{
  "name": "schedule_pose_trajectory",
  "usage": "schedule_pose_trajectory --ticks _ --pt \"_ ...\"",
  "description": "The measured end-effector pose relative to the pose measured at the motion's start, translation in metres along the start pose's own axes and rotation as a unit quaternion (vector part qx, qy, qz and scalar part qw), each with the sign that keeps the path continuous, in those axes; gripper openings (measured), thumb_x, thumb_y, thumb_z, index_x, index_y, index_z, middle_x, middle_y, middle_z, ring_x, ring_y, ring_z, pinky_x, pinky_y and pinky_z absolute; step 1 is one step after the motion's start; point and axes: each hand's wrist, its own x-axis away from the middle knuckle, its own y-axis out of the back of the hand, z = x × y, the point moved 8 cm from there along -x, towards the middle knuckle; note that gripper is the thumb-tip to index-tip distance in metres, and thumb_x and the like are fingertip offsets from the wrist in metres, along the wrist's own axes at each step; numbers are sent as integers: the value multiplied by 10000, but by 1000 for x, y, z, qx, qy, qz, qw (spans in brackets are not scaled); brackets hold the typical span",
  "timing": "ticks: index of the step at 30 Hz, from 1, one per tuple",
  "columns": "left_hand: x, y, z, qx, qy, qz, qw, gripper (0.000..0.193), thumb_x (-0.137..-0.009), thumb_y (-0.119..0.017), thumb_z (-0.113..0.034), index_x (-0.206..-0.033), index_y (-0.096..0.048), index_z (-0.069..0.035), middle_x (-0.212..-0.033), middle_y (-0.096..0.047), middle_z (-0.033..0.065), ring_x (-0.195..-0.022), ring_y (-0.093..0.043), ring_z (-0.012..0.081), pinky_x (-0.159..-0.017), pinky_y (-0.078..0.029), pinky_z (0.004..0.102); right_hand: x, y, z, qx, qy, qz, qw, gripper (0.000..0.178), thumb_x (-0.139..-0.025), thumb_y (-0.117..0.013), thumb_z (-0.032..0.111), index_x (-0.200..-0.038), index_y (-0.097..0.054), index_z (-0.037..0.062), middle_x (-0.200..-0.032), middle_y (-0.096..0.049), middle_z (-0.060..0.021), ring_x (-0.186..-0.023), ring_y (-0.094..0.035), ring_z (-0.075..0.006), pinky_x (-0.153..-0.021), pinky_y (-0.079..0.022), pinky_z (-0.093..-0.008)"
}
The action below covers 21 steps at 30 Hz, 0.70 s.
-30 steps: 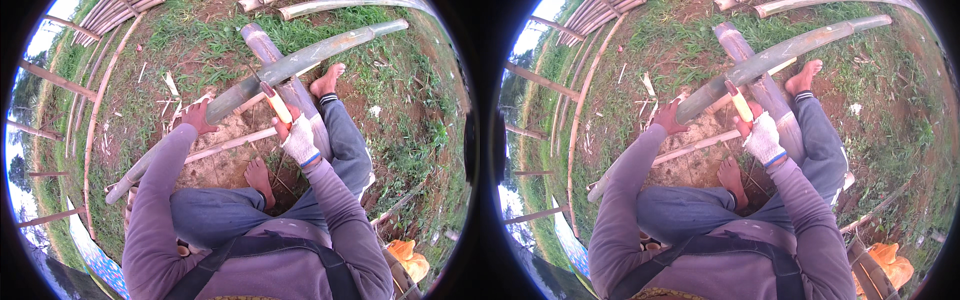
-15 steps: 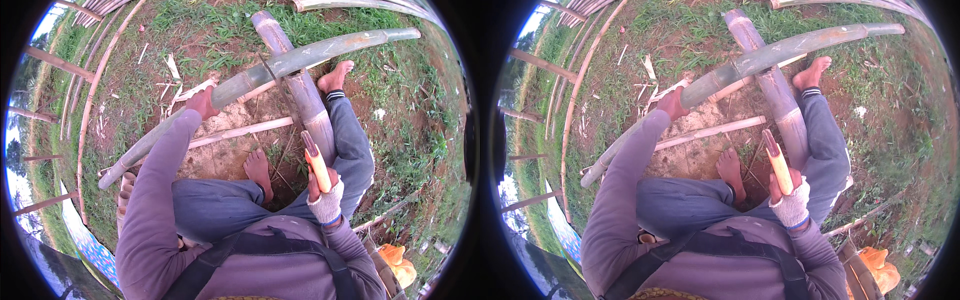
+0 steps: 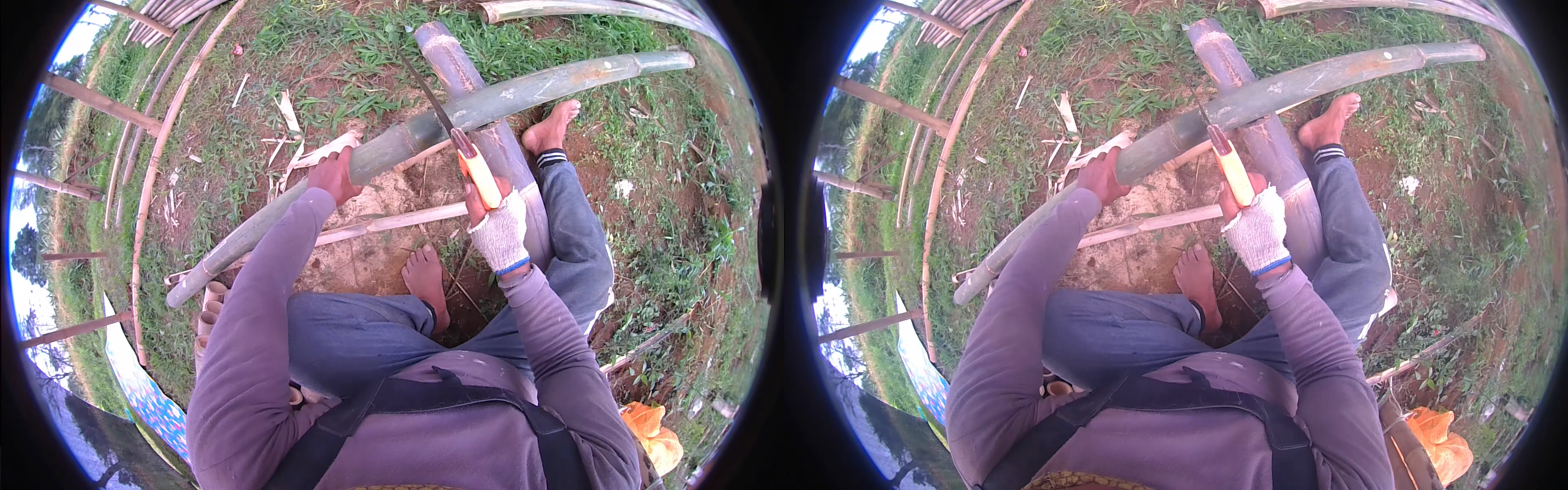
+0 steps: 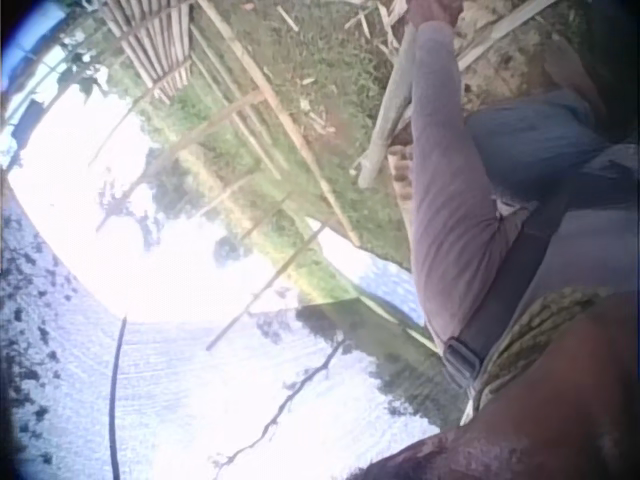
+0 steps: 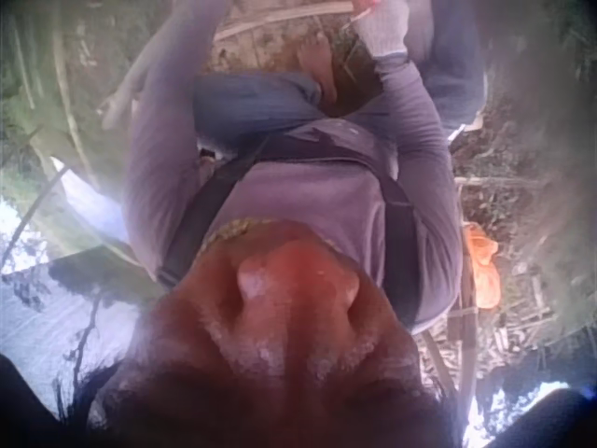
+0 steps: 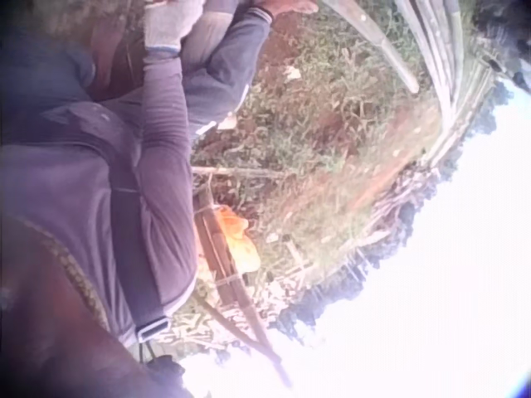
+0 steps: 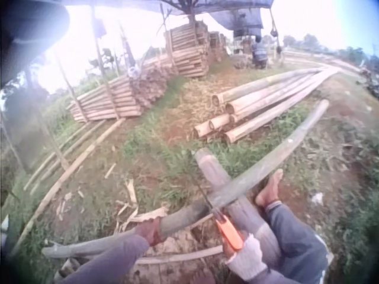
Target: The person sits on the ground and uses a hand saw to cut long bamboo poles into shorter sections. They position each pole on a makeshift wooden stand, saw through it, and then move the cut pieces aside.
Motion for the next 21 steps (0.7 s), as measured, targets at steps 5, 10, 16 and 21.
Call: schedule_pose_trajectory --ticks 5,10,16,21 --pt "-18 -14 13 57 -7 53 997 876 -729 -956 -375 -1453 -519 -145 -1236 -726 217 -1141 -728 441 -983 -591 533 2 -13 -5 7 8 27 1000 208 -983 -796 189 -1041 -654 48 -962 -676 -166 -810 -701 -397 -693 -553 -479" --pt "-17 -14 12 85 -18 48 995 867 -715 -947 -367 -1440 -534 -133 -1179 -744 231 -1114 -738 439 -961 -589 543 10 -21 -18 9 5 14 1000 183 -978 -792 154 -1029 -658 40 -947 -644 -151 -770 -666 -384 -668 -526 -492" --pt "-15 -12 16 80 -14 49 995 859 -710 -947 -372 -1423 -538 -125 -1144 -760 222 -1110 -741 435 -964 -590 537 97 53 16 89 78 72 990 171 -978 -762 72 -1112 -662 39 -976 -647 -150 -766 -693 -341 -631 -558 -461" --pt "-14 -10 10 75 -5 42 996 821 -723 -940 -370 -1402 -547 -128 -1185 -753 211 -1118 -740 429 -968 -591 544 80 40 5 97 112 63 987 142 -977 -749 75 -1101 -695 118 -972 -644 -155 -833 -698 -340 -655 -562 -470"
